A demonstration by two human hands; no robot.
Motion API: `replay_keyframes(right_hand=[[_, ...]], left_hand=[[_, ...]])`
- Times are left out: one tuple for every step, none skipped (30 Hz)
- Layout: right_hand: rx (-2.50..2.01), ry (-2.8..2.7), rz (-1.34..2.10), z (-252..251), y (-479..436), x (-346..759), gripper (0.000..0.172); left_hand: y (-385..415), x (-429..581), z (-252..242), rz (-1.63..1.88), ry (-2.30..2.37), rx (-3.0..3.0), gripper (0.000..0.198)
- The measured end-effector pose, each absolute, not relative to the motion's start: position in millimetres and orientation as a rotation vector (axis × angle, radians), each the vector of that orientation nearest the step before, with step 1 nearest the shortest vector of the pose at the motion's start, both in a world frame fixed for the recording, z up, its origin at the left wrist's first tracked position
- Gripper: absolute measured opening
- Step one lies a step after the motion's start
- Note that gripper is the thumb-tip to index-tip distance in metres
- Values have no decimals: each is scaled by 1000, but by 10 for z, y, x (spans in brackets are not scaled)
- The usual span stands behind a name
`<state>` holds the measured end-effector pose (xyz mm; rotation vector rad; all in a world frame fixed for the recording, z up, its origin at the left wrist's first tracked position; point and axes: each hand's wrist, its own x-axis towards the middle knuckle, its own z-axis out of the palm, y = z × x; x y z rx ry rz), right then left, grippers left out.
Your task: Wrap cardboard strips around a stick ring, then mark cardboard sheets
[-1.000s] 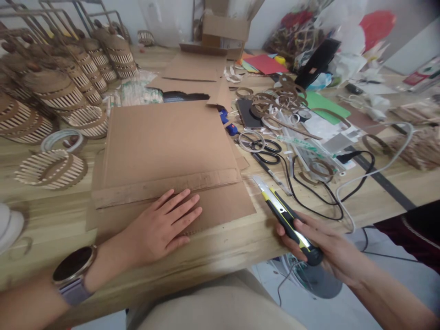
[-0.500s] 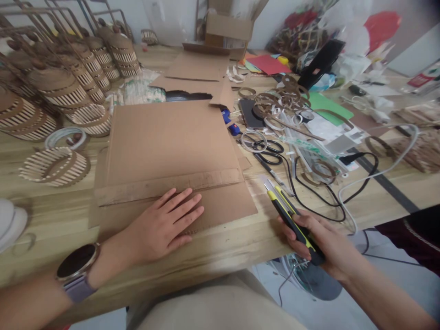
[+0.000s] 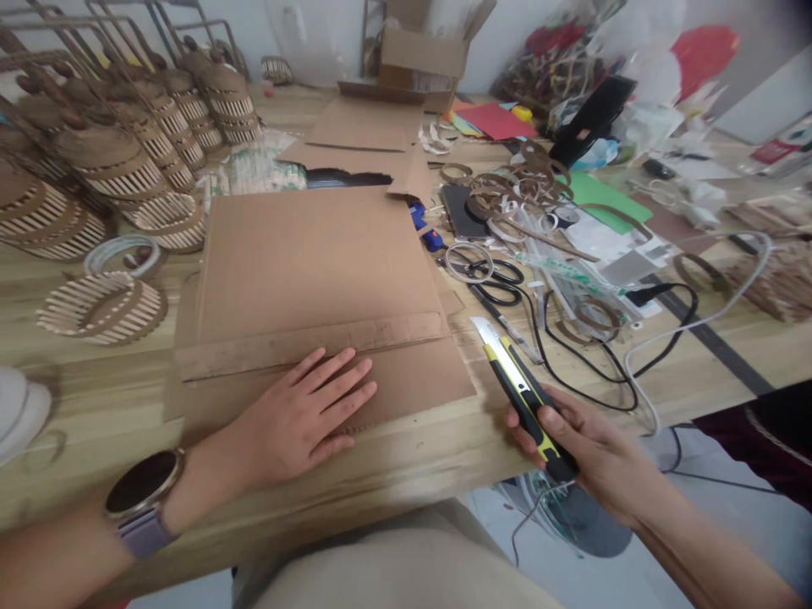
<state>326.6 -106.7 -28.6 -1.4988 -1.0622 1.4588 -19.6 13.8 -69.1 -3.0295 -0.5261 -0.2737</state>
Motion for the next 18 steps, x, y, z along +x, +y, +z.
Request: replay_keyframes(right_hand=[[-1509,-1084,1424,-284,-1061,3254,36],[-1521,-1095,1402,-282,-1058,3245,37],[-1535,-1096,1395,-282,-1058,3240,39],[-1551,-1089,1395,-285,-1060,3241,41],[-1571,-1076,1398,-293,-1062,3248,44],[-1595,-1056,1398,-305,-1065,3260,45],[-1621,-1033,1390,-320,-1066,3279,47],[-1645,-1007,1373,-336,-1066,3304,49],[-1668,-978,1357,-351,-1064,3336,51],[-1686,-954,1353,-363,-1061,3375,53],[-1706,-943,1370,-370,-1057,3421,56],[-1724,-944,1401,-372,-1053,3474,59],[-1741,-955,1429,-369,-1050,3532,60],[-1761,-973,1450,-363,-1049,3595,58],[-1786,-994,1452,-356,-1050,3660,54],[-1819,-1012,1432,-348,-1051,3725,51],[-1862,-1032,1401,-342,-1051,3788,52],[-1910,-1058,1383,-336,-1048,3845,58]], left_hand=[[138,-197,-695,-280,-527,-3032,54],[138,-198,-700,-286,-529,-3037,54],[138,-198,-705,-294,-532,-3044,55],[138,-199,-710,-304,-536,-3052,55],[138,-199,-714,-314,-538,-3058,55],[138,-198,-716,-322,-539,-3063,56],[138,-198,-717,-328,-539,-3065,56],[137,-197,-716,-332,-539,-3063,56],[137,-197,-714,-332,-536,-3060,56],[137,-196,-711,-327,-535,-3056,56],[137,-196,-708,-320,-532,-3051,55],[137,-195,-706,-316,-528,-3044,55],[137,-195,-704,-311,-525,-3038,55],[137,-195,-703,-308,-523,-3035,55],[137,-196,-704,-305,-525,-3035,55],[137,-196,-705,-305,-529,-3038,55],[137,-196,-707,-304,-536,-3045,56],[138,-197,-710,-305,-542,-3051,56]])
